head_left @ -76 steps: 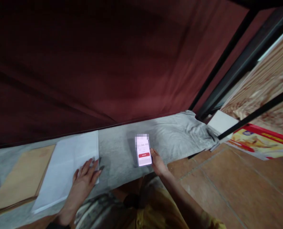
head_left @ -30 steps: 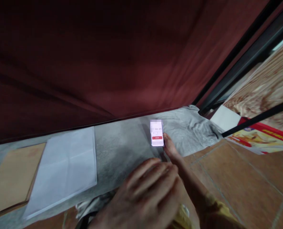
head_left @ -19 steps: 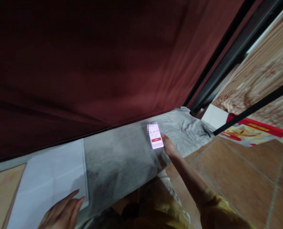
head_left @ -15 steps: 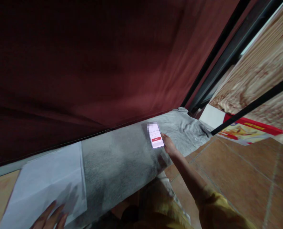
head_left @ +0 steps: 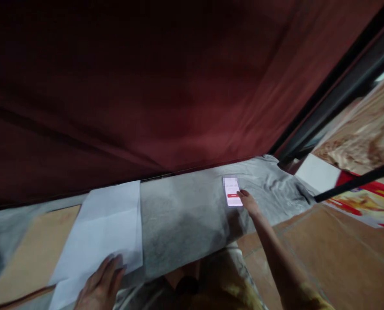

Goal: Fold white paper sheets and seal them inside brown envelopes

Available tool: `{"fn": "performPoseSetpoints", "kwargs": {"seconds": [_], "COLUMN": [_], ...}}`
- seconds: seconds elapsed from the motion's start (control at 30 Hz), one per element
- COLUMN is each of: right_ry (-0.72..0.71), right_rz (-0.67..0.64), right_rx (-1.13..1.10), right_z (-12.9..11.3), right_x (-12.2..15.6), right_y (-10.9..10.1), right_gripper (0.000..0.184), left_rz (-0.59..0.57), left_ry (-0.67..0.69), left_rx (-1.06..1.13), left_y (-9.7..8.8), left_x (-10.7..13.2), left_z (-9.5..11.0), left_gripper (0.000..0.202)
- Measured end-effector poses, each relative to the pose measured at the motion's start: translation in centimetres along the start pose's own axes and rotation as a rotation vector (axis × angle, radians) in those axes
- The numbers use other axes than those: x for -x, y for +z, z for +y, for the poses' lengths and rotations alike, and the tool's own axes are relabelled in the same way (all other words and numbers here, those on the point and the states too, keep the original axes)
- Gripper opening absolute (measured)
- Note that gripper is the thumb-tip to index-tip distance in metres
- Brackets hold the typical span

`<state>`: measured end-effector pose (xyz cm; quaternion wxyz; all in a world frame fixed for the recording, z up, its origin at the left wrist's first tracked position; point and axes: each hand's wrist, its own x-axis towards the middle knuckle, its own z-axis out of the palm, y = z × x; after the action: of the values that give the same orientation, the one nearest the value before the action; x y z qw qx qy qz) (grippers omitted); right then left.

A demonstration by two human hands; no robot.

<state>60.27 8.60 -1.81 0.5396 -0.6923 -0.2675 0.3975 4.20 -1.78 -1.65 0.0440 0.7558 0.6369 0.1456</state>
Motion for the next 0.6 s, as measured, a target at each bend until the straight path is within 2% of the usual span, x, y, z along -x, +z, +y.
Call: {"fn": "performPoseSetpoints", "kwargs": {"seconds": [0.07, 0.13, 0.17, 0.2, 0.27, 0.33, 0.4, 0.5, 0.6], "right_ry": [-0.015, -0.189, -0.272, -0.353, -0.508, -0.633, -0.689, -0.749, -0.788], "right_rz": [0.066, 0.211, 0.233, 0.236, 0.187, 0.018, -0.248, -0.593, -0.732], "right_rx": [0.158, 0.582, 0.711, 0.781, 0.777, 0.631, 0.498, 0.465, 0.557], "right_z": [0.1, 0.6, 0.9, 1.2, 1.7, 2.0, 2.0, 2.1, 2.7], "right_x": [1.1, 2.4, 3.2, 4.1, 6.0, 8.3, 11.0, 15.6, 19.6], "right_y": [0.2, 1.0, 1.8, 2.9, 5.9, 10.2, 15.1, 22.4, 27.7], "right_gripper": [0.040, 0.050, 0.054, 0.056, 0.055, 0.051, 0.049, 0.049, 0.050], "left_rz": [-0.044, -0.090, -0.105, -0.115, -0.127, -0.132, -0.114, 0.004, 0.132], "left_ry": [-0.115, -0.169, -0.177, -0.179, -0.166, -0.143, -0.122, -0.152, -0.320], "left_rx": [-0.047, -0.078, -0.089, -0.098, -0.112, -0.114, -0.105, -0.103, -0.142], "left_y": [0.2, 0.2, 0.2, 0.1, -0.1, -0.4, -0.9, -1.8, -2.3], "left_x": [0.5, 0.8, 0.8, 0.9, 1.0, 1.0, 0.7, -0.4, -1.8], "left_z": [0.3, 0.7, 0.9, 1.1, 1.5, 1.8, 1.9, 1.2, -0.5], "left_gripper": [0.051, 0.053, 0.053, 0.053, 0.052, 0.049, 0.046, 0.047, 0.056]}}
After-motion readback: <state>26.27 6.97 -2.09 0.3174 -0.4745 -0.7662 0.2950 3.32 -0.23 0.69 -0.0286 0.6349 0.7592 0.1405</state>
